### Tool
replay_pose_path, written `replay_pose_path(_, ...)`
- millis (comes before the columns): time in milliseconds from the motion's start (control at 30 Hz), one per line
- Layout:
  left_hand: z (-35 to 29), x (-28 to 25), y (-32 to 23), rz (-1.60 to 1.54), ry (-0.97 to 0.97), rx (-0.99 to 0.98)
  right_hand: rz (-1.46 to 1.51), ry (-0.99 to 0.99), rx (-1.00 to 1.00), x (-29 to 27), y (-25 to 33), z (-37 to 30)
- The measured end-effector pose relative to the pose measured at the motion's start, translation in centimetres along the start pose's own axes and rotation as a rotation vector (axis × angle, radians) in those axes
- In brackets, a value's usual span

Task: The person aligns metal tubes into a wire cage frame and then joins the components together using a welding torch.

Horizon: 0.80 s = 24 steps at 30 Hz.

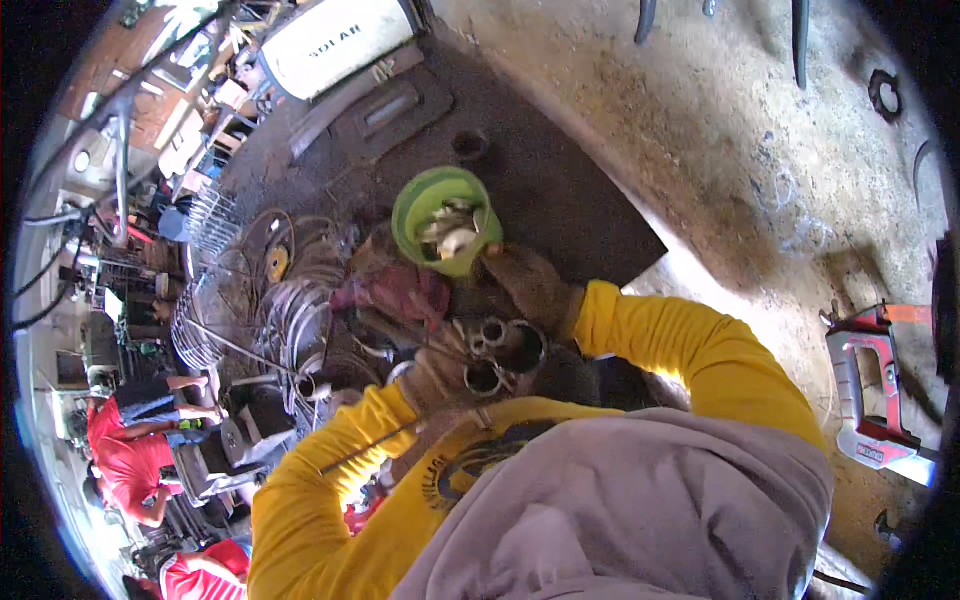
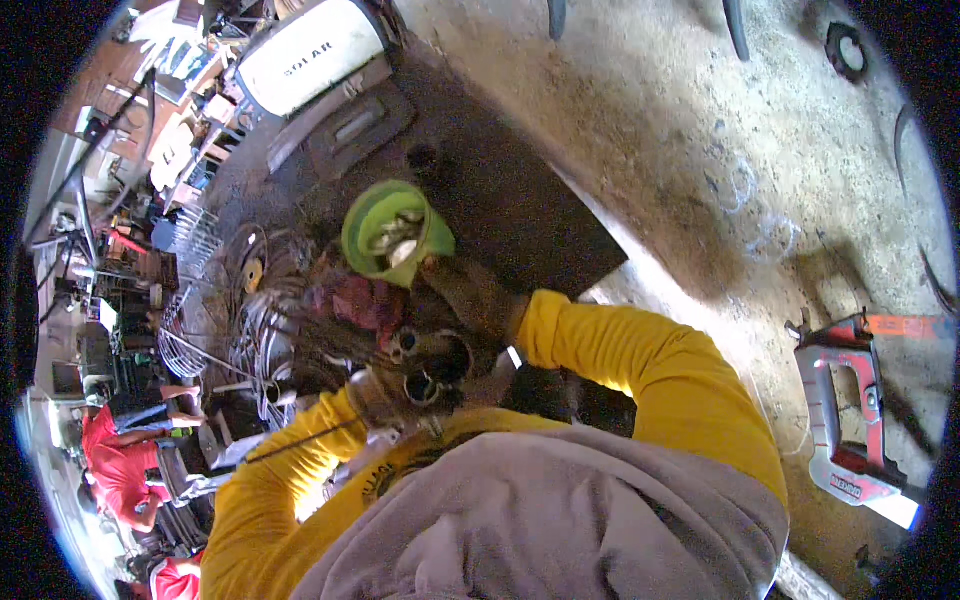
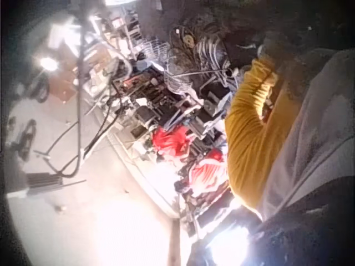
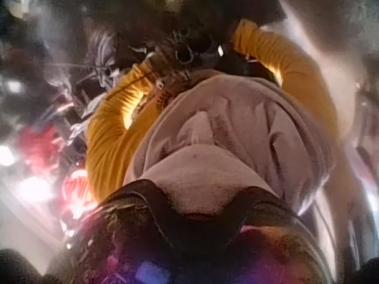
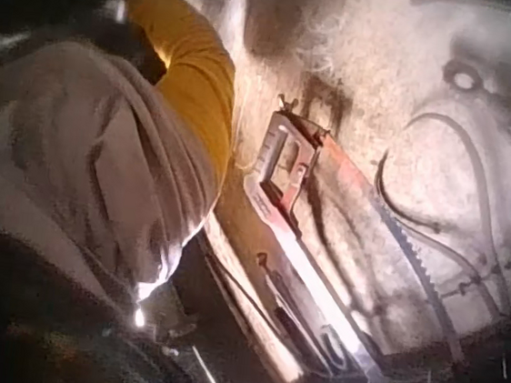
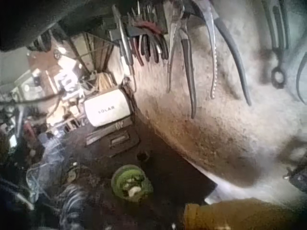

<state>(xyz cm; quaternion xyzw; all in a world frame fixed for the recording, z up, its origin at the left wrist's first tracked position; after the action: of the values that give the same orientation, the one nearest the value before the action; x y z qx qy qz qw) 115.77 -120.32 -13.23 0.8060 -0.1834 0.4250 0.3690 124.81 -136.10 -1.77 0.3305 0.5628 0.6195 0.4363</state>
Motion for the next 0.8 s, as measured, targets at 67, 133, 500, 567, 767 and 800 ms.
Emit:
replay_pose_path(67, 0.3, 1.7, 1.9, -0.110, -0.140, -0.046, -0.115, -0.089, 0.108, -1.2, -0.9, -0.5)
replay_pose_path(133, -0.3, 5.3, 4.9, 0.614, -0.108, 0.072, -0.292, -0.151, 0.251, -2.1, -1.8, -1.1)
replay_pose_path(500, -2.0, 10.7, 6.5, 2.681, 0.261, 0.470, -0.614, -0.462, 0.416, -2.1, -0.1, -13.8)
replay_pose_path(567, -1.9, 11.2, 7.2, 2.610, 0.254, 0.488, -0.576, -0.411, 0.379, -0.9, -2.0, -14.6)
replay_pose_path(767, -1.2, 10.3, 5.2, 2.499, 0.205, 0.392, -0.557, -0.538, 0.282, 0.5, -1.9, -13.7)
replay_pose_path(800, -1.3, 10.0, 5.0, 2.487, 0.200, 0.364, -0.664, -0.573, 0.318, 0.6, -1.2, -13.7)
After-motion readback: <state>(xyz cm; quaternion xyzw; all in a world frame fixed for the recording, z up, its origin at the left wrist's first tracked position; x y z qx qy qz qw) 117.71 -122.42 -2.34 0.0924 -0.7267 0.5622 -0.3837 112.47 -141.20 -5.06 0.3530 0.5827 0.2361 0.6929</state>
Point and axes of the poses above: each hand's wrist, its own z-axis towards the middle knuckle, its own x-axis out of the palm, y = z × x, the point moved 5 cm from there along z, towards the middle knuckle, and after that the axes turned 13 degrees about -z, right-handed, at the moved point
